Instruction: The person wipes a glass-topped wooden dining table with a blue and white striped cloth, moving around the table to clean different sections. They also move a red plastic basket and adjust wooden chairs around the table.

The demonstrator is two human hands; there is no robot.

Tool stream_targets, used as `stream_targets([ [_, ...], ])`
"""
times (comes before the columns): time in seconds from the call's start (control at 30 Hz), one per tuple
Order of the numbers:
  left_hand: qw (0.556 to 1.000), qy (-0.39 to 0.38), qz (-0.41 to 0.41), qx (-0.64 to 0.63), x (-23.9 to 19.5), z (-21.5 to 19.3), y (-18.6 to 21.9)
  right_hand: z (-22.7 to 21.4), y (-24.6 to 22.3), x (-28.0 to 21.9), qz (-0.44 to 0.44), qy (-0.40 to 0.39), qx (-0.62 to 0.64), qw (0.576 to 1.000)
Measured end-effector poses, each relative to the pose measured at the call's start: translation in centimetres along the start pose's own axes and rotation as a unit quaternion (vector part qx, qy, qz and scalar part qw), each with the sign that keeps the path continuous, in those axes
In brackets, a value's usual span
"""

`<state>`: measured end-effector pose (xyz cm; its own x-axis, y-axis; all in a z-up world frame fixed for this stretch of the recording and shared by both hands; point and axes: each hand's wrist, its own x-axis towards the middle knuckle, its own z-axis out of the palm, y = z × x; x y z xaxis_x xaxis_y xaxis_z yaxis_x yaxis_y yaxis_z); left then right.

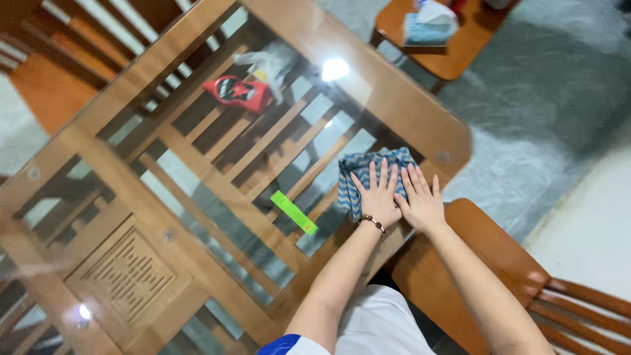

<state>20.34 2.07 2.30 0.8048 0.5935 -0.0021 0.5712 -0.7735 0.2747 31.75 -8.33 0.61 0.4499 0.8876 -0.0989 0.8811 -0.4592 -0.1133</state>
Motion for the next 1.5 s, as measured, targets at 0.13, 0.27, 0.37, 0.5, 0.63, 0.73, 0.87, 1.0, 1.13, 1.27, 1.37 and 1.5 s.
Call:
stream_targets([
  [0.13,0.998,-0.017,0.038,-0.037,-1.3,0.5,3.8,-0.2,3.5,-3.5,0.058,-0.050,0.011,0.997],
  [0.27,0.996,-0.036,0.081,-0.008,1.2,0.0,5.7,0.6,7.3,-2.4,0.088,-0.034,-0.003,0.996],
  [0.37,0.992,-0.048,0.120,0.004,4.3,0.5,7.0,1.6,10.9,-1.4,0.078,0.023,0.002,0.997],
  [0.5,0.990,-0.046,0.132,-0.002,8.8,1.7,9.3,1.1,15.6,0.4,0.064,0.050,-0.022,0.996],
  [0.63,0.996,0.036,0.056,-0.057,13.6,2.9,12.2,-1.4,19.0,5.8,0.029,0.039,-0.036,0.998],
  [0.73,0.989,0.050,-0.046,-0.131,16.1,3.7,13.9,-3.3,20.6,11.0,-0.057,-0.018,0.012,0.998],
  [0.87,0.975,0.062,-0.185,-0.104,18.1,3.8,12.3,-4.8,18.4,18.1,-0.203,-0.030,0.065,0.977],
  [1.0,0.958,0.096,-0.266,-0.051,21.1,2.5,7.9,-6.1,14.2,25.4,-0.295,-0.023,0.088,0.951],
  [1.13,0.942,0.127,-0.303,-0.074,25.4,0.6,1.0,-5.9,9.3,33.0,-0.334,-0.018,0.073,0.939],
  [1.27,0.927,0.156,-0.333,-0.076,28.3,-0.6,-3.3,-4.7,6.9,38.4,-0.354,-0.018,0.054,0.934],
  [1.37,0.934,0.114,-0.328,-0.079,29.2,-1.4,-4.3,-4.0,6.7,39.3,-0.344,-0.016,0.040,0.938],
  [1.5,0.939,0.128,-0.316,-0.038,30.9,-2.5,-6.1,-3.7,5.7,40.5,-0.305,-0.032,-0.010,0.952],
])
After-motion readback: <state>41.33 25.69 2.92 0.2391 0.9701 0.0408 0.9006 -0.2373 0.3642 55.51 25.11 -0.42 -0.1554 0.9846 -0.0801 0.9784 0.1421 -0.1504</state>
